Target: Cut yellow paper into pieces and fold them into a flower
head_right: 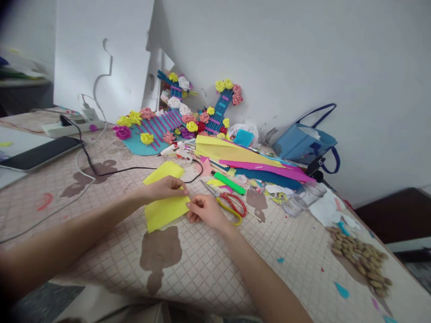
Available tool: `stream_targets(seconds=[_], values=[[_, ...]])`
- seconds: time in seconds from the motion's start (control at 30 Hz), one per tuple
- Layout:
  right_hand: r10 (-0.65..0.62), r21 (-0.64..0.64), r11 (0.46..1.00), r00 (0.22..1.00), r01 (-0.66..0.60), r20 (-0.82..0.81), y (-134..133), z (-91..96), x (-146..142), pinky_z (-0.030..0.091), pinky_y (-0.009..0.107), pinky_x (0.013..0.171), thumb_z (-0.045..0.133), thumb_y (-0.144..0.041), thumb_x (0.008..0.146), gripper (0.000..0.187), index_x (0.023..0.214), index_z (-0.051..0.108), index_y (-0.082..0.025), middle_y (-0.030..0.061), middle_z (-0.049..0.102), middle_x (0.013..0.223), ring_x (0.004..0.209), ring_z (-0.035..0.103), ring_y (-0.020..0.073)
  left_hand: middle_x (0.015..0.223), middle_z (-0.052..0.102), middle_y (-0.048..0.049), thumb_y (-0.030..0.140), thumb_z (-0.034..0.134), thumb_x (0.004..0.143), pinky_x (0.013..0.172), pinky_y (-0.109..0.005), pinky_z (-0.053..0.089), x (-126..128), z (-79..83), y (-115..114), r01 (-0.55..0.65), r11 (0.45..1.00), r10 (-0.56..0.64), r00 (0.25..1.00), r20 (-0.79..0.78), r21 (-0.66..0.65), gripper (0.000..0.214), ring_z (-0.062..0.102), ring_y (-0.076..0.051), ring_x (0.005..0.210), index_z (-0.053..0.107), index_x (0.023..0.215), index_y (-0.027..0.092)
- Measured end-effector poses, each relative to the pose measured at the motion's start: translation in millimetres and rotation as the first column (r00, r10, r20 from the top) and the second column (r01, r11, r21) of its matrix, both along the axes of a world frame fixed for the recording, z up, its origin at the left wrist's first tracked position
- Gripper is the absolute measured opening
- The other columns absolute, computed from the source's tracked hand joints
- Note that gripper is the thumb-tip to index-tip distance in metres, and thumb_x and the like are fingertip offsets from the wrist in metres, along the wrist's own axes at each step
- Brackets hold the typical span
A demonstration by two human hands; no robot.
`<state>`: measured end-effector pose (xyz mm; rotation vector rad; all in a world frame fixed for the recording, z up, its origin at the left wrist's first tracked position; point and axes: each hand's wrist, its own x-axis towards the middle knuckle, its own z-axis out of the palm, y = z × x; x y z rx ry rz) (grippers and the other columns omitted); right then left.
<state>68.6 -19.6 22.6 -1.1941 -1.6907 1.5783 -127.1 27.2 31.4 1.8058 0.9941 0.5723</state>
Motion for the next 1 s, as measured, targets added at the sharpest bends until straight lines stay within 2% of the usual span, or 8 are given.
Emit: stream_targets(seconds=[0.27, 0.47, 0.6, 0.7, 0.73, 0.8, 0.9, 1.0], values=[[-0.066, 0.094, 0.993, 0.998, 0.066, -0.002, 2, -2.2, -1, 0.042, 0.019, 0.043, 0.061, -0.048, 0.075, 0.032, 0.071, 0.055, -0.017, -0.0031, 0.058, 0.053, 0.043, 0.055, 0.0083, 0.055, 0.047, 0.0018, 0.056, 0.056, 0.073, 0.046, -0.02, 0.028, -1, 0.4, -2, -0.048, 0.998, 0.047, 0.999, -0.022, -0.041, 0.044, 0.041, -0.009, 0.05, 0.059, 0.065, 0.013], [-0.045, 0.04, 0.998, 0.999, 0.046, -0.022, 3, -1.0, 2, 0.044, 0.02, 0.045, 0.063, -0.048, 0.073, 0.032, 0.07, 0.055, -0.016, 0.0005, 0.065, 0.062, 0.046, 0.056, 0.0084, 0.053, 0.045, 0.002, 0.06, 0.054, 0.074, 0.044, -0.021, 0.026, -5, 2.0, 0, -0.08, 0.993, 0.083, 0.996, 0.034, -0.081, 0.048, 0.039, -0.008, 0.047, 0.053, 0.061, 0.014], [-0.055, 0.069, 0.996, 0.998, 0.053, 0.023, 5, 2.1, 7, 0.045, 0.022, 0.047, 0.06, -0.049, 0.075, 0.034, 0.069, 0.054, -0.017, 0.0024, 0.065, 0.065, 0.049, 0.058, 0.0099, 0.061, 0.057, -0.0002, 0.054, 0.066, 0.065, 0.045, -0.02, 0.029, -11, 4.1, 2, 0.017, 0.988, -0.021, 0.999, -0.026, -0.151, 0.042, 0.048, -0.01, 0.051, 0.062, 0.075, 0.013], [-0.075, 0.204, 0.978, 0.981, 0.037, 0.182, 12, 10.4, 24, 0.045, 0.025, 0.051, 0.056, -0.048, 0.078, 0.03, 0.08, 0.056, -0.018, 0.0026, 0.065, 0.073, 0.052, 0.058, 0.0116, 0.062, 0.059, -0.0002, 0.047, 0.071, 0.061, 0.045, -0.02, 0.03, -15, 3.2, 4, 0.062, 0.987, -0.072, 0.995, -0.062, -0.145, 0.038, 0.049, -0.01, 0.05, 0.064, 0.075, 0.013], [-0.126, 0.299, 0.953, 0.951, 0.037, 0.282, 14, 13.8, 33, 0.044, 0.025, 0.052, 0.057, -0.046, 0.079, 0.028, 0.083, 0.057, -0.018, 0.002, 0.064, 0.074, 0.055, 0.058, 0.0123, 0.063, 0.06, -0.0005, 0.046, 0.07, 0.063, 0.045, -0.02, 0.03, -16, 2.7, 5, 0.069, 0.987, -0.079, 0.995, -0.062, -0.145, 0.037, 0.05, -0.01, 0.051, 0.065, 0.075, 0.013], [-0.296, 0.502, 0.865, 0.805, -0.002, 0.513, 20, 20.1, 52, 0.04, 0.026, 0.056, 0.063, -0.04, 0.075, 0.022, 0.078, 0.057, -0.019, 0.0008, 0.062, 0.07, 0.062, 0.057, 0.0142, 0.066, 0.062, -0.0014, 0.046, 0.069, 0.064, 0.046, -0.021, 0.032, -17, 1.7, 6, 0.087, 0.982, -0.097, 0.994, -0.051, -0.165, 0.036, 0.052, -0.011, 0.052, 0.066, 0.079, 0.013], [-0.377, 0.536, 0.836, 0.586, -0.118, 0.717, 26, 25.1, 77, 0.035, 0.025, 0.055, 0.067, -0.035, 0.071, 0.019, 0.073, 0.056, -0.019, 0.0007, 0.061, 0.071, 0.066, 0.056, 0.0157, 0.069, 0.065, -0.0022, 0.045, 0.069, 0.066, 0.047, -0.021, 0.034, -18, 0.6, 7, 0.105, 0.972, -0.113, 0.993, -0.028, -0.208, 0.037, 0.055, -0.012, 0.054, 0.067, 0.085, 0.014], [-0.381, 0.535, 0.835, 0.565, -0.131, 0.732, 28, 25.4, 81, 0.033, 0.024, 0.054, 0.066, -0.034, 0.07, 0.018, 0.072, 0.055, -0.02, 0.0001, 0.06, 0.07, 0.064, 0.054, 0.0149, 0.074, 0.067, -0.003, 0.045, 0.069, 0.066, 0.05, -0.021, 0.038, -18, 0.2, 7, 0.111, 0.962, -0.114, 0.993, 0.002, -0.248, 0.037, 0.058, -0.014, 0.059, 0.067, 0.087, 0.014]])
